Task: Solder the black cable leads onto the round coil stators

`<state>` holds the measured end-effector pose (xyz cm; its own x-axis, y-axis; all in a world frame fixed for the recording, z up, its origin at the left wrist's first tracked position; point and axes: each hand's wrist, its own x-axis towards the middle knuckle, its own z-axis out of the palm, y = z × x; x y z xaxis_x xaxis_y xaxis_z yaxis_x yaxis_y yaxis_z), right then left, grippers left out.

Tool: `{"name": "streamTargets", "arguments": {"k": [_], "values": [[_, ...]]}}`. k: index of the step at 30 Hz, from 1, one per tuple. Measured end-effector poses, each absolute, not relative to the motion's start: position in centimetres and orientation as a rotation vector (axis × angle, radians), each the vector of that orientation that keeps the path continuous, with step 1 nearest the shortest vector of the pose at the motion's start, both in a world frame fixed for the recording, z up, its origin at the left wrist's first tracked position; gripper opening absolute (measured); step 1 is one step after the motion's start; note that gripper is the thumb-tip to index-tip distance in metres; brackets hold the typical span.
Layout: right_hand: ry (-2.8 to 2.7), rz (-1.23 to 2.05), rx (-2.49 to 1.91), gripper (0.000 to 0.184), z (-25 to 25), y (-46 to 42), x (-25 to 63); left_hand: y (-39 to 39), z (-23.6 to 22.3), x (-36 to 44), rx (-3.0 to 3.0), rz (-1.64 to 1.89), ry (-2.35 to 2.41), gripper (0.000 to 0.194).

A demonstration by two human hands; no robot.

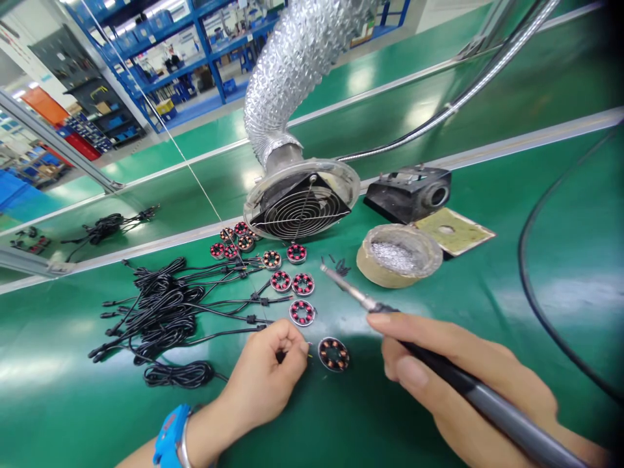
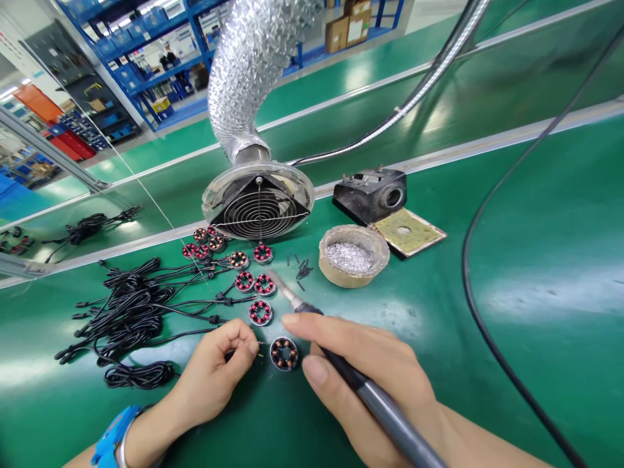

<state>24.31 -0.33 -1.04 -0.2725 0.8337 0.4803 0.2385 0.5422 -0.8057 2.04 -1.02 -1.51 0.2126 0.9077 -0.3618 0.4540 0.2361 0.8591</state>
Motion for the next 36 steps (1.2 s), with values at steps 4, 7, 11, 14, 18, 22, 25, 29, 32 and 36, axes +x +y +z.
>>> {"name": "streamTargets", "arguments": {"k": [4,7,11,14,18,22,25,29,32,36], "values": [[-1.899,0.715,-0.773,0.028,-1.2,0.8,23.1,-1.0,-1.4,1.9,1.398,0.521,1.384,0.021],[-2.032,0.678,-0.72,0.022,-2.1,1.4,22.1,-1.0,-1.2,1.6,1.426,0.461,1.371,0.024],[-2.123,0.655,-0.677,0.021,-3.4,1.7,21.0,-0.9,-0.5,1.3,1.474,0.369,1.304,0.027],[-2.139,0.649,-0.65,0.021,-3.6,1.8,20.5,-0.9,0.2,1.1,1.587,0.334,1.26,0.026],[-2.071,0.682,-0.674,0.022,-3.0,1.4,20.6,-0.9,1.0,1.2,1.742,0.273,1.31,0.016],[-2.046,0.826,-0.676,0.027,-2.8,1.0,20.7,-0.8,0.7,1.4,1.668,0.281,1.313,0.021],[-2.045,0.806,-0.655,0.026,-3.2,0.8,20.5,-0.9,-0.1,1.3,1.548,0.347,1.264,0.027],[-2.037,0.715,-0.677,0.026,-3.9,0.7,20.4,-1.0,-1.3,1.5,1.24,0.396,1.163,0.037],[-2.021,0.692,-0.685,0.027,-4.0,0.8,20.8,-1.1,-1.7,1.8,1.094,0.45,1.17,0.039],[-1.993,0.819,-0.782,0.029,-3.7,0.9,21.4,-1.2,-1.7,2.1,1.053,0.507,1.241,0.034]]}}
